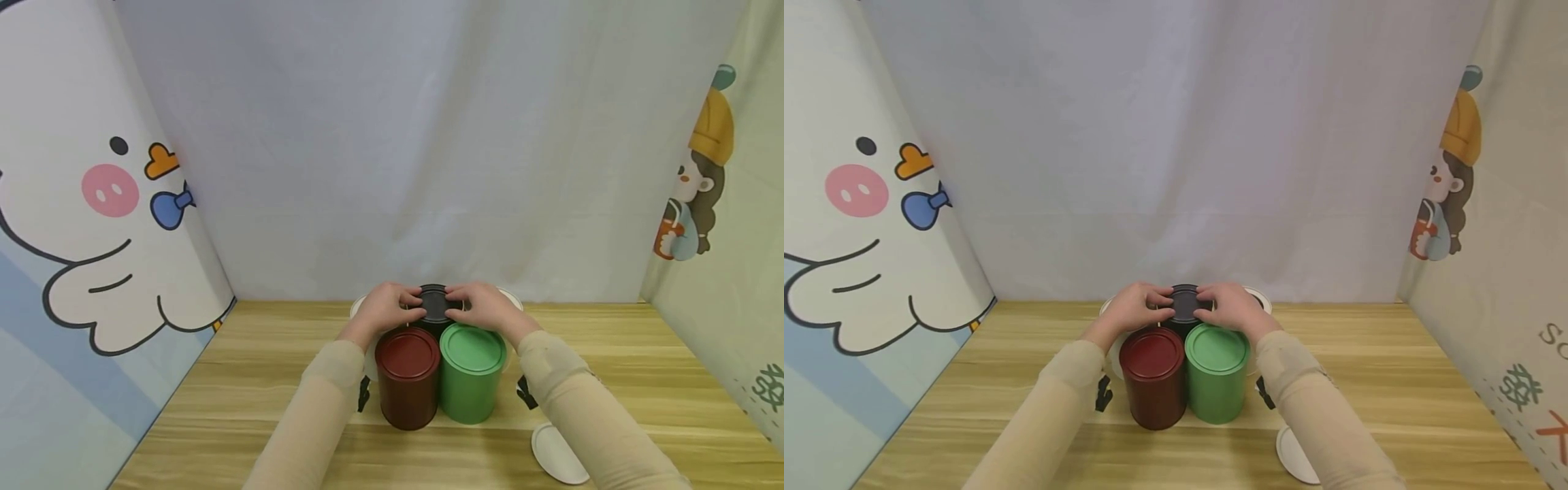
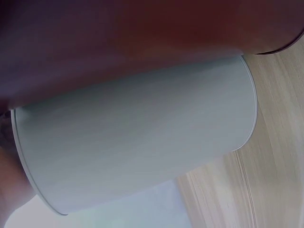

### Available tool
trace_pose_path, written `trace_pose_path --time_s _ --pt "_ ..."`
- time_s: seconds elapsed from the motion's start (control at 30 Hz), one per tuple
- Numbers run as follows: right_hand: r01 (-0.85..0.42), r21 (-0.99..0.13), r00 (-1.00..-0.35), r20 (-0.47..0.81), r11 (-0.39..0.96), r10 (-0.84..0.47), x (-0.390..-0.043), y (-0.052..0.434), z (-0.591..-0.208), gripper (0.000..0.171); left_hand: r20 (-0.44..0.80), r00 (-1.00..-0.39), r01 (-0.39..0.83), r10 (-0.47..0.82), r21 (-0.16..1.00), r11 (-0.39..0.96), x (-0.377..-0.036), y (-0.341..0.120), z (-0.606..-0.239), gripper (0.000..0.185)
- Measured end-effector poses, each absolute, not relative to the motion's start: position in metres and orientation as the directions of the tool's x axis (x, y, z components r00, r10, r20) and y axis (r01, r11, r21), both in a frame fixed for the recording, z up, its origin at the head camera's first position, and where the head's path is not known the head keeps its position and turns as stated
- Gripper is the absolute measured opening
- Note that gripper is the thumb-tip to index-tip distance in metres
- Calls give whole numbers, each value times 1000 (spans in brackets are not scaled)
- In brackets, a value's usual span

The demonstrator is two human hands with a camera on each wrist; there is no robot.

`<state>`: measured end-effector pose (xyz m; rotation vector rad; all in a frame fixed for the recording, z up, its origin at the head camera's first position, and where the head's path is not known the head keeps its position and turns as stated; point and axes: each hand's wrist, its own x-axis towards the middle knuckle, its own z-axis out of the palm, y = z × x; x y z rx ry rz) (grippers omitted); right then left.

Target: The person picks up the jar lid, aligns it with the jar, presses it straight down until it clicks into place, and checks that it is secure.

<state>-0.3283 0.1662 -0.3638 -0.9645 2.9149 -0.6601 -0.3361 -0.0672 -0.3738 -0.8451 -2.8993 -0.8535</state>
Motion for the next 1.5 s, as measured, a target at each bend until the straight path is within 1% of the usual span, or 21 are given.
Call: trace_pose_path --time_s 0.2,0.63,0.83,0.97,1.1,1.27,1.37,1.43,1.5 --pt "-595 -370 -795 141 714 -590 -329 165 -362 40 156 -850 508 503 497 703 -337 -67 -373 30" --pt "-587 -384 -802 155 712 -577 -328 168 -369 41 169 -841 526 514 479 703 -337 -67 -376 31" --pt "-581 -398 -807 169 710 -565 -328 169 -373 40 174 -838 529 516 488 694 -338 -67 -379 31" --pt "-588 -395 -804 185 706 -565 -328 169 -375 39 209 -820 562 533 477 676 -337 -69 -380 31" --pt "-604 -371 -795 208 706 -570 -327 168 -375 38 255 -797 601 547 423 678 -335 -69 -381 29" --pt "-616 -336 -788 242 713 -566 -325 167 -375 41 278 -803 595 526 400 697 -334 -68 -381 25" --pt "-620 -340 -784 279 707 -554 -324 170 -376 43 326 -789 613 520 378 694 -332 -68 -382 22" --pt "-625 -352 -780 312 696 -543 -321 173 -375 44 355 -781 623 514 381 683 -331 -69 -382 22" --pt "-625 -367 -779 336 689 -529 -319 176 -375 45 372 -785 618 496 406 673 -329 -70 -381 23"
